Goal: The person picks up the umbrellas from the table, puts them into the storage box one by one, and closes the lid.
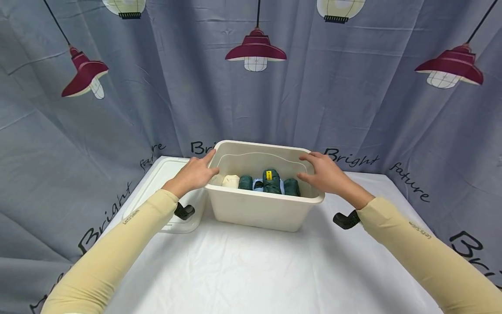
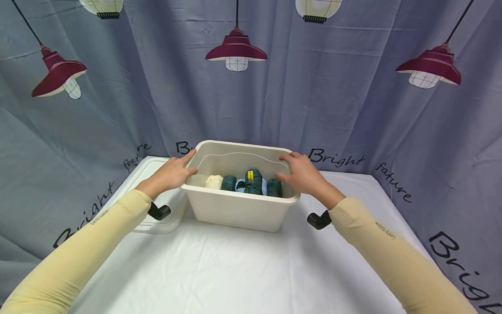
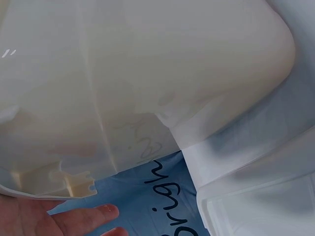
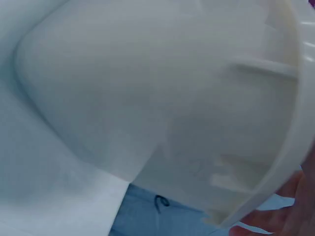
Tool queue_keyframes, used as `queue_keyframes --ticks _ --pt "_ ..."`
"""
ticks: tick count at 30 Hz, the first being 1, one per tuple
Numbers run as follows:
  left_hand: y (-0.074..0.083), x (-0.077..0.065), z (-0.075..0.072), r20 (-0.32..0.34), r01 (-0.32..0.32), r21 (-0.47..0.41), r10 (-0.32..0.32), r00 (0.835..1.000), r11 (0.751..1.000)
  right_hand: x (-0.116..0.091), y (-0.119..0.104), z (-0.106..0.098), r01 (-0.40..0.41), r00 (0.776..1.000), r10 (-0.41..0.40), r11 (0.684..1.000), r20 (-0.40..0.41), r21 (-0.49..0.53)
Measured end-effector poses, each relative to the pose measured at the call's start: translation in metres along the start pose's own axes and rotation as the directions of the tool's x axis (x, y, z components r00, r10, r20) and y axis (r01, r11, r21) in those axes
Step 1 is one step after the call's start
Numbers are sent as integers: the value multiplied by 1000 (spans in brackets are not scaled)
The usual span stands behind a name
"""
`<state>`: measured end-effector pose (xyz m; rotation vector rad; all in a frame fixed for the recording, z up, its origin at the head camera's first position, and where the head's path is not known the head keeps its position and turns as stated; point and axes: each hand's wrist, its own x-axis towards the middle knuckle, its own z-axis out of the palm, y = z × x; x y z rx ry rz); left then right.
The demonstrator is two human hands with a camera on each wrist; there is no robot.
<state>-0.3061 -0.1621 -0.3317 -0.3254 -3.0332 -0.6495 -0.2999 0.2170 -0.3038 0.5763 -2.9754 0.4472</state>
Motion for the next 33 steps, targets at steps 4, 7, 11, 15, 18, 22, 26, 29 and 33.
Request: queue_keyframes --ticks 4,7,11,15,18,22,26,29,33 --pt "-1 0 0 1 2 -8 -2 1000 1000 -6 8 9 -45 999 45 999 -19 23" --pt "-2 0 1 3 3 -5 -3 1000 1000 -8 12 16 -79 996 81 995 -27 65" --pt "-2 0 2 0 4 -3 -4 1000 1000 -9 16 21 -101 994 106 987 -36 123" --pt "-2 1 2 -8 8 5 -8 1000 1000 -11 17 23 -123 990 132 976 -43 179" --pt "-1 1 1 -40 7 19 -6 999 1000 -12 19 26 -160 984 174 960 -39 231" --pt "1 1 0 -106 -6 28 9 994 1000 -11 21 27 -205 974 224 935 -32 289" --pt "0 2 -1 -153 -23 21 26 988 1000 -12 22 27 -227 969 247 923 -25 312" --pt "-1 2 -2 -172 -27 -7 26 985 1000 -13 21 28 -237 966 258 914 -21 328" --pt "-5 1 -3 -223 -29 -61 15 975 998 -13 19 29 -249 962 272 898 -11 363"
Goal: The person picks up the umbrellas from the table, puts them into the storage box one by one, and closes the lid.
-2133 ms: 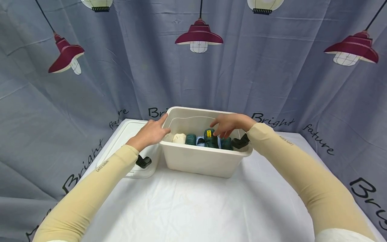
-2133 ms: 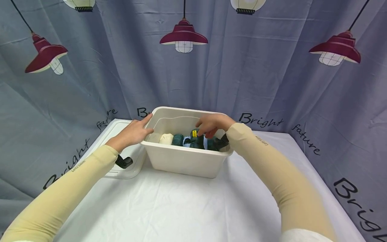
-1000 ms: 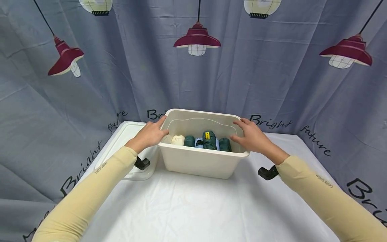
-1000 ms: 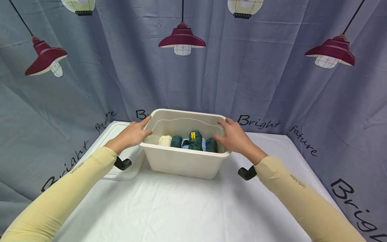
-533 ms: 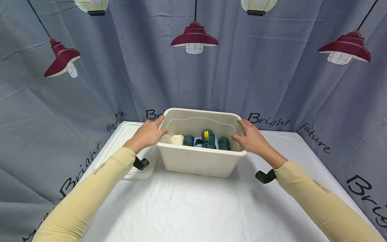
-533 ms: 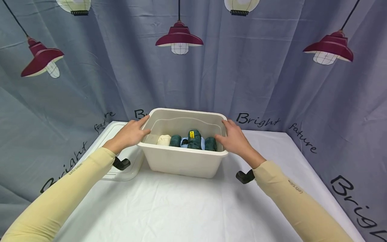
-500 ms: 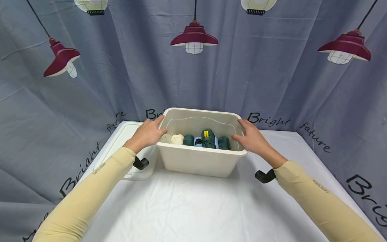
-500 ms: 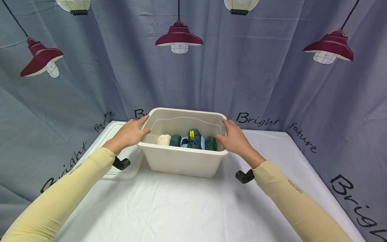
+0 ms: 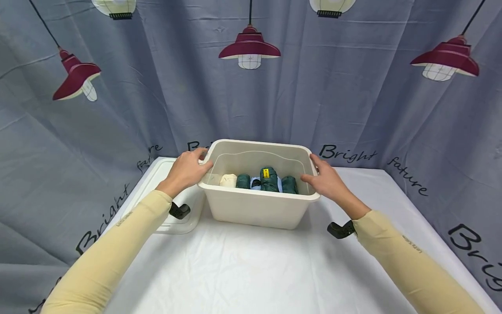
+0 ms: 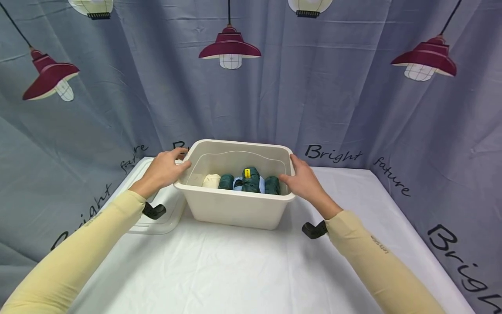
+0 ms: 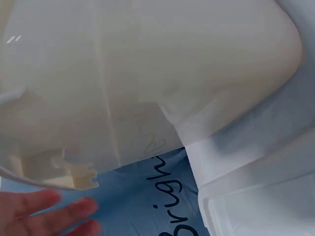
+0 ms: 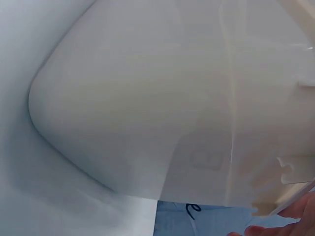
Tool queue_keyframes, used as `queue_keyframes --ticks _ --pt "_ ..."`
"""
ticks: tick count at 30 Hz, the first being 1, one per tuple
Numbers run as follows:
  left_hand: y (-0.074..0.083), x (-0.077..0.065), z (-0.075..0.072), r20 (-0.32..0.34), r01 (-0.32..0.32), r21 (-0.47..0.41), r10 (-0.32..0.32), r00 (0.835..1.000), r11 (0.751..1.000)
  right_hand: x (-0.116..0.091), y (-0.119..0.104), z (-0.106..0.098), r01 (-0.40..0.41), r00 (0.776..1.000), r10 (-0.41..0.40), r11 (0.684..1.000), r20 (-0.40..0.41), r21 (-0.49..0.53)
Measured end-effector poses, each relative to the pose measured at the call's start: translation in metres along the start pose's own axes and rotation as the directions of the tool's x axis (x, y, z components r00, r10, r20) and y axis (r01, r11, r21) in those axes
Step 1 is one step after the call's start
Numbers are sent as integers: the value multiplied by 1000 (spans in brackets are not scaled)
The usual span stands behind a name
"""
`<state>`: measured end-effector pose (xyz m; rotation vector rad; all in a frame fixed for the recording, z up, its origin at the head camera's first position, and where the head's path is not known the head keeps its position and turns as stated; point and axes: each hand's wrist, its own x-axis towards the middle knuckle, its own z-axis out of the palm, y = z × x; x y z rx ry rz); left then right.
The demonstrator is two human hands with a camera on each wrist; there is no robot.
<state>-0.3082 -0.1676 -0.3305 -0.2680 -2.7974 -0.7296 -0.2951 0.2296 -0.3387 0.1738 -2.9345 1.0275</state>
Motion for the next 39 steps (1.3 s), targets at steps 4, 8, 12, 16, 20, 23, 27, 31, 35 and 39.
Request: queue_keyframes --ticks 4,8,12,16,20,23,27,31,35,39 --pt "-7 -3 -2 -97 3 -67 -10 995 998 0 0 1 -17 1000 16 999 13 34" --pt "-18 -8 -2 -148 7 -102 -22 989 995 0 1 2 -29 1000 28 999 12 46" --pt "-32 -13 -4 -117 50 -110 -63 991 993 1 3 3 -19 1000 19 999 -1 51" --pt "-45 -18 -5 -47 118 -98 -123 991 988 1 4 5 -18 1000 18 998 1 63" --pt "-55 -22 -6 20 174 -56 -173 985 983 -1 4 6 -25 1000 25 996 6 80" --pt "-61 -23 -7 67 204 -38 -201 977 978 -2 4 5 -25 1000 25 996 3 89" --pt "-69 -26 -8 119 255 -28 -250 961 966 0 5 5 -23 1000 23 995 3 93" --pt "-76 -29 -7 148 294 -17 -289 946 956 1 5 5 -22 1000 22 996 -1 83" --pt "-81 -33 -7 183 324 -18 -315 931 946 0 4 5 -26 1000 26 997 -3 76" --pt "-84 -35 -6 225 358 -24 -344 912 933 -2 4 4 -46 999 46 996 5 78"
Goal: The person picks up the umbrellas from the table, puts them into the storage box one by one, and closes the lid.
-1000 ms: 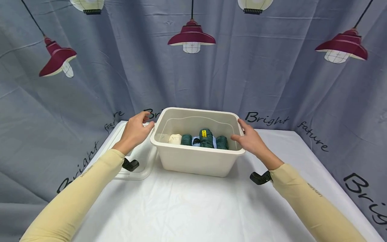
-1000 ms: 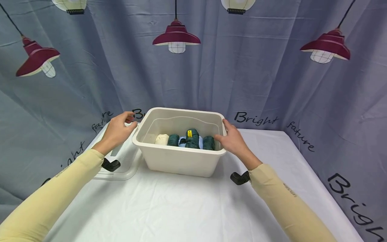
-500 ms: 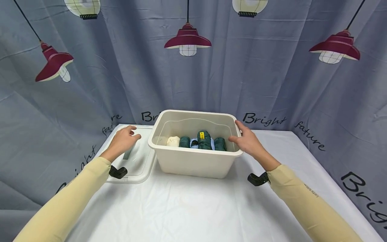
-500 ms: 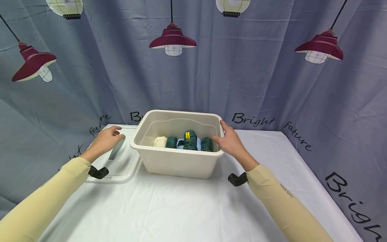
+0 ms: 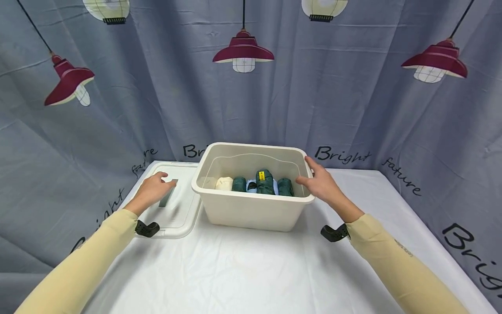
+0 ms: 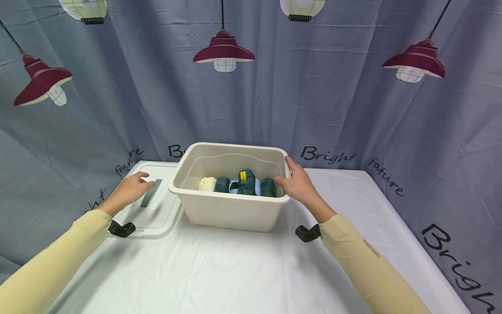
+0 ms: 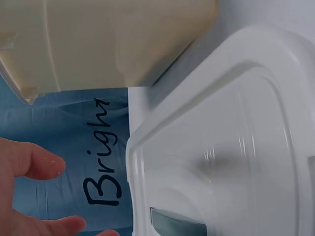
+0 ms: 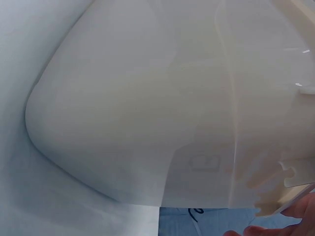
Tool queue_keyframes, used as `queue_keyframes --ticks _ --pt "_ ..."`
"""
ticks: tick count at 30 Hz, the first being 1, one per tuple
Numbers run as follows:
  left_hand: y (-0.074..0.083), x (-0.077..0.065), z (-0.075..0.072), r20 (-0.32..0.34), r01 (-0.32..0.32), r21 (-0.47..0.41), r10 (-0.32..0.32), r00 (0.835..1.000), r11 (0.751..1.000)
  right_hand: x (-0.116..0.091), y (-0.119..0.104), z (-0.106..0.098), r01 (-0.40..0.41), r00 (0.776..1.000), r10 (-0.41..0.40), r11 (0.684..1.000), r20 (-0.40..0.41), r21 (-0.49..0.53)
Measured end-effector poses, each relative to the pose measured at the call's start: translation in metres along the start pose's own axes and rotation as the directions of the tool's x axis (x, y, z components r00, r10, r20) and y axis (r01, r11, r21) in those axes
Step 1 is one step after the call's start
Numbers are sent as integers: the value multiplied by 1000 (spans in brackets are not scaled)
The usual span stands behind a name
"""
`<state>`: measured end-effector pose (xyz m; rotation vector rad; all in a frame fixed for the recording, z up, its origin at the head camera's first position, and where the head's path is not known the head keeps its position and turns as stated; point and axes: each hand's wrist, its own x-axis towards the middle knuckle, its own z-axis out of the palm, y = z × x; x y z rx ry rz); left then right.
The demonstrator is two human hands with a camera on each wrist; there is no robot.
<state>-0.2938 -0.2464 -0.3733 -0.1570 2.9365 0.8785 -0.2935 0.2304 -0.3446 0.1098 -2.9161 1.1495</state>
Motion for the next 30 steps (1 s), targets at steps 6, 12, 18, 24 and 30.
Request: queue_keyframes --ticks 6,12,18,24,30 --pt "-4 3 5 72 33 7 -33 997 999 -3 1 -1 -17 1000 17 1000 6 3" --pt "-14 7 13 126 70 -12 -68 990 997 -2 1 1 -10 1000 10 1000 3 -11" --pt "-16 12 14 141 87 -6 -85 986 996 0 -2 -1 5 1000 -5 1000 -12 -19" --pt "-20 12 13 148 102 -9 -100 984 995 0 -1 -2 10 1000 -10 1000 -9 -4" --pt "-27 12 12 174 110 -64 -98 980 992 -2 0 1 2 1000 -3 1000 12 26"
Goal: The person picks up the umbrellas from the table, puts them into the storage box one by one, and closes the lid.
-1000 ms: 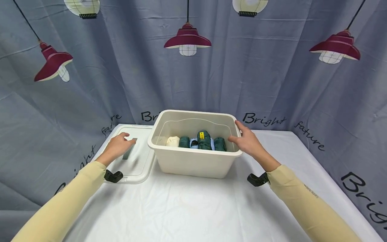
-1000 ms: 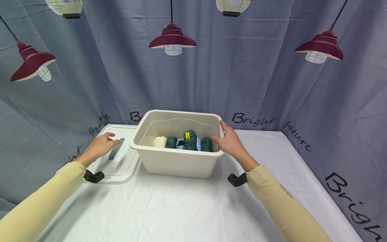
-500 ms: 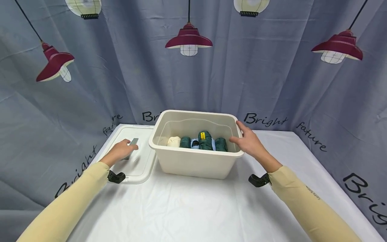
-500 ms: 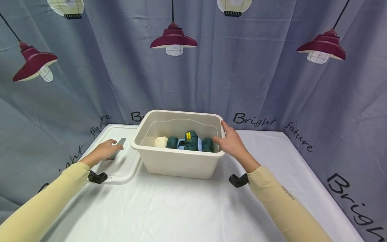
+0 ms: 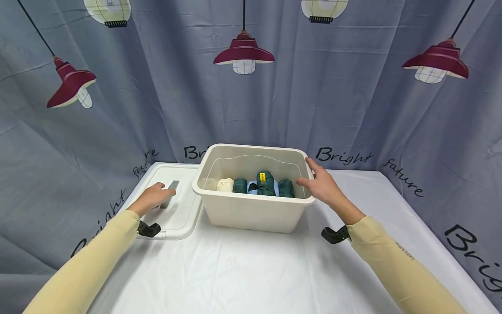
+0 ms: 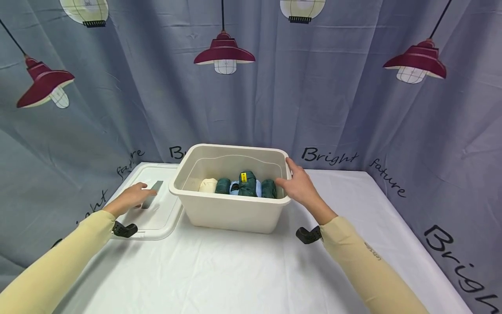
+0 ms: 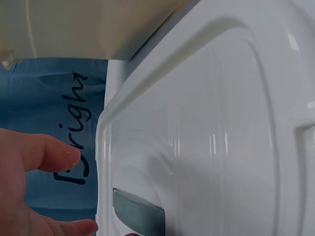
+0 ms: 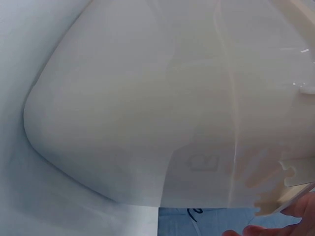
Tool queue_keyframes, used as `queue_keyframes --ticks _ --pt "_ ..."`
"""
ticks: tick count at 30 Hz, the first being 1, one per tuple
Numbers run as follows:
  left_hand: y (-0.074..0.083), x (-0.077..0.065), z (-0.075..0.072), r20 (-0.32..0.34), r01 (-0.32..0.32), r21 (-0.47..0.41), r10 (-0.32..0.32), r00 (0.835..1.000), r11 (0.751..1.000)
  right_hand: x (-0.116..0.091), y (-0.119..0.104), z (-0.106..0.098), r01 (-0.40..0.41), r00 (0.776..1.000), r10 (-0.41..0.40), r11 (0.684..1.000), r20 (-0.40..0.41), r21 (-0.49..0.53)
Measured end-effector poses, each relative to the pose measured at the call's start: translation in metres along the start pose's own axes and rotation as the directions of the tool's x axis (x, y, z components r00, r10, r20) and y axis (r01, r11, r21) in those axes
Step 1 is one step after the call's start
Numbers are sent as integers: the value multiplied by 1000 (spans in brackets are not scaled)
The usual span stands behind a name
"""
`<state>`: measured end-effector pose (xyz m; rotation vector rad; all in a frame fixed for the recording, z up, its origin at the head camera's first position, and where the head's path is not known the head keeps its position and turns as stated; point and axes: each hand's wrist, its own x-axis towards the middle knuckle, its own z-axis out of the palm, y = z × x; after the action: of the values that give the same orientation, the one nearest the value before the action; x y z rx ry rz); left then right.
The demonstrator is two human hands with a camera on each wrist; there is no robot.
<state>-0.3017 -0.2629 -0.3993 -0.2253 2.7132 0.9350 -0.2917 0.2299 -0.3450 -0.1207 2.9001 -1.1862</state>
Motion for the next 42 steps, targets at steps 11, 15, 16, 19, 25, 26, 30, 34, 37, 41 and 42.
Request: queue_keyframes --ticks 11,15,16,19,25,26,30,34,37,41,42 --pt "-6 20 -3 30 -28 -126 32 999 992 1 0 1 -14 1000 14 1000 -11 -7" --pt "-7 25 -2 40 -38 -113 43 998 993 1 1 1 -14 1000 14 1000 -12 1" --pt "-7 27 -2 43 -35 -104 40 998 994 1 1 1 -16 1000 16 1000 -11 4" --pt "-9 33 -1 39 -21 -70 23 999 997 0 1 1 -18 1000 18 1000 -8 14" --pt "-7 41 4 15 17 -39 -16 1000 999 0 0 1 -27 1000 27 999 -14 16" --pt "-7 42 5 9 21 -33 -21 1000 999 0 0 1 -30 999 30 999 -14 18" --pt "-4 39 7 -30 28 23 -27 999 999 0 -1 2 -33 999 34 999 -10 28" --pt "1 39 8 -72 9 126 0 997 992 -1 -1 2 -36 999 36 999 -10 30" --pt "3 40 10 -104 -11 183 31 994 983 -1 -1 1 -40 999 40 999 -14 33" --pt "3 40 13 -144 -31 234 67 987 972 -1 -1 1 -45 999 45 998 -12 38" --pt "2 41 13 -152 -30 241 68 986 970 -1 -1 1 -45 999 45 998 -10 37"
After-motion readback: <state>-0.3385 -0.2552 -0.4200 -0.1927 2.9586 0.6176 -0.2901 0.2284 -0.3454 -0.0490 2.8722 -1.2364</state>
